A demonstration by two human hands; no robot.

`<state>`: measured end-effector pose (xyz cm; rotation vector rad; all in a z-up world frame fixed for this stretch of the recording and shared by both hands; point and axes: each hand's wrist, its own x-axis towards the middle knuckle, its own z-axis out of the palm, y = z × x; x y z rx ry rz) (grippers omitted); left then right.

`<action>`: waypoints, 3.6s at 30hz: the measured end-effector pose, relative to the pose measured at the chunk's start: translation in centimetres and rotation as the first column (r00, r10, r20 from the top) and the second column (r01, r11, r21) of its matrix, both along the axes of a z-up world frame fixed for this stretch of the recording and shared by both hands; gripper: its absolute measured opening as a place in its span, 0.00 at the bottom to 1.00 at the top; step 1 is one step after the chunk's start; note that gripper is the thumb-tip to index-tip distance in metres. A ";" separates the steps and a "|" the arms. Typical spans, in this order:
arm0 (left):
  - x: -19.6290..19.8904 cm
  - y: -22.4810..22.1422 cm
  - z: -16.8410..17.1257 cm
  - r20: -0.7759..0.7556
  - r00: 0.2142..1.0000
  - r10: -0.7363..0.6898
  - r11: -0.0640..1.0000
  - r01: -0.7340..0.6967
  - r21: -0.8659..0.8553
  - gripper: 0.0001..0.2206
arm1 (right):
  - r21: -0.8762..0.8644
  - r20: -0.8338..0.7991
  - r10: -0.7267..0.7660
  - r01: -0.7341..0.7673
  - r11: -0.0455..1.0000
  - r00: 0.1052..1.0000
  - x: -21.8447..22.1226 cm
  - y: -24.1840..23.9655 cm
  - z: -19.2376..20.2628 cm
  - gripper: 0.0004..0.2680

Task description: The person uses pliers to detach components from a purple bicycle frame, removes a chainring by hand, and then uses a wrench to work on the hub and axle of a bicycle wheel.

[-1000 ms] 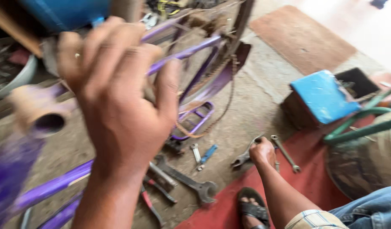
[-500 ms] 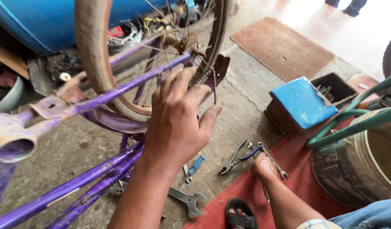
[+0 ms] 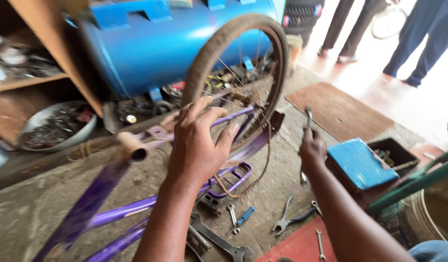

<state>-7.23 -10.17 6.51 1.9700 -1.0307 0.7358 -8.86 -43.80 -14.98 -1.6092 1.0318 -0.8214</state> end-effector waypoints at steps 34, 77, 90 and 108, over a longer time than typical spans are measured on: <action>-21.0 45.0 2.9 -0.318 0.466 0.825 0.447 -0.884 -0.136 0.12 | -0.483 0.500 0.810 -0.875 -0.033 -0.306 -4.8 57.3 25.1 0.04; -12.4 53.7 0.8 -0.367 0.892 0.263 0.376 -0.445 -0.813 0.13 | -0.714 -0.334 0.942 -0.659 -0.238 0.021 -8.3 71.8 29.0 0.08; -10.5 53.0 -1.1 -0.358 0.923 0.139 0.262 -0.383 -0.886 0.16 | 0.319 -0.262 0.885 -0.900 -0.297 -0.384 -2.7 66.1 24.1 0.22; -15.3 52.9 2.5 -0.629 0.686 0.365 0.238 -0.722 -0.649 0.13 | -0.833 -0.339 0.933 -0.500 -0.238 0.122 -4.9 76.1 47.4 0.11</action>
